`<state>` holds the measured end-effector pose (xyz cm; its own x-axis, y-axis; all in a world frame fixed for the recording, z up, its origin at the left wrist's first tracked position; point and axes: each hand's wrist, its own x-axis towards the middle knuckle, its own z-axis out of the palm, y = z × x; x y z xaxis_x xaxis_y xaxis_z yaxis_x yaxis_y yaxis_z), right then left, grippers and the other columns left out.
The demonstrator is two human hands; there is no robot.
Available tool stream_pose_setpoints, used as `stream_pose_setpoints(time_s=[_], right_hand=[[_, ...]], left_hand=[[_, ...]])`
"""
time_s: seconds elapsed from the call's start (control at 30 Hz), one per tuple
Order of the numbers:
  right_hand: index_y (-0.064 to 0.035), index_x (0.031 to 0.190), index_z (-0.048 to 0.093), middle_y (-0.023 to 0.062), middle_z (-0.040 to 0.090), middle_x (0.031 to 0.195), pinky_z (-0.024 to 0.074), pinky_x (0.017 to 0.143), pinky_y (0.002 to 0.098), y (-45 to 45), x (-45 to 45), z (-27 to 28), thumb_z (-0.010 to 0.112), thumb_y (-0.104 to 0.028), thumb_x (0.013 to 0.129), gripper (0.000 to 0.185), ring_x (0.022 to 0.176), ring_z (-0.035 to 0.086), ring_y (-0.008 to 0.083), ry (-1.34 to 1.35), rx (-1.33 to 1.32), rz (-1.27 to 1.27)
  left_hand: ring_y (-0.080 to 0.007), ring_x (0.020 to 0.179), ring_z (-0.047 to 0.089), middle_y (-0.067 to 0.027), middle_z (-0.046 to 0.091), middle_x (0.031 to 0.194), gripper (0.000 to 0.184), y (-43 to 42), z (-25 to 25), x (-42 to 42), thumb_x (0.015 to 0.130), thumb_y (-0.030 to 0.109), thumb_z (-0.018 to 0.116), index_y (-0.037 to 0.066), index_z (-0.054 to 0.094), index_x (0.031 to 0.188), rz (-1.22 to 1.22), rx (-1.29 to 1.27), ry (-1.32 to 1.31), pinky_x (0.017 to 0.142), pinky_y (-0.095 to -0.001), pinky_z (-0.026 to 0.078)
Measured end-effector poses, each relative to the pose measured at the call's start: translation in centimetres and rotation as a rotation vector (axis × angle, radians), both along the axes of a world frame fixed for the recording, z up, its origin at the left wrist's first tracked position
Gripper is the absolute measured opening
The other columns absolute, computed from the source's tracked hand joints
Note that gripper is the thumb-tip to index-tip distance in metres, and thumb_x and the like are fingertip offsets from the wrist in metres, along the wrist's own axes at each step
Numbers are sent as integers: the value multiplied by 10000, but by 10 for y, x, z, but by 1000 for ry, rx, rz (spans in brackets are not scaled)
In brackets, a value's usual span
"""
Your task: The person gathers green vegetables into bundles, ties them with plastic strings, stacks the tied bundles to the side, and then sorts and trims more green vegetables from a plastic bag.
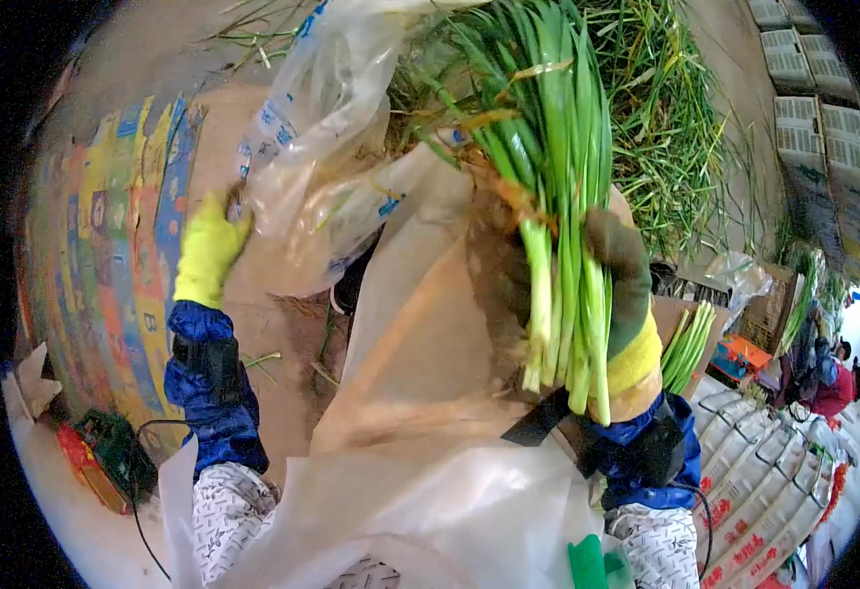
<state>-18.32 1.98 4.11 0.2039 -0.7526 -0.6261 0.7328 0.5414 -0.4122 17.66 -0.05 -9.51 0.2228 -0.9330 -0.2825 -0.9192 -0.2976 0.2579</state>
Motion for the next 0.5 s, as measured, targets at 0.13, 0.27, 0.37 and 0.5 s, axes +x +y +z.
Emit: stream_pose_setpoints(time_s=[0.13,0.27,0.37,0.5], right_hand=[[-16,1183,518,125,614,1005,510,671,344,18,-26,-4,633,-302,843,459,785,585,225,172,58,128],[-56,1206,498,79,595,1027,533,760,334,20,-33,16,650,-59,840,397,862,604,204,358,26,309],[-37,1313,425,111,585,1116,538,806,353,27,-42,7,651,-70,824,539,943,603,226,260,87,123],[-54,1379,375,148,555,1216,532,863,379,39,-43,-1,650,-112,779,663,1045,588,275,156,73,10]], left_hand=[[-165,840,642,-92,672,870,313,-16,99,-86,882,156,626,-18,611,1141,142,-34,1186,734,-280,511],[-163,883,632,-93,631,1045,598,-21,116,-161,779,188,720,-17,470,1282,33,515,1719,753,-278,522],[-186,892,625,-89,653,991,742,-12,90,-217,679,148,839,-19,438,1280,-185,-121,1515,828,-313,509],[-274,1034,578,-170,602,1110,846,-19,81,-236,656,264,853,-18,409,1319,-276,-472,1314,915,-377,451]])
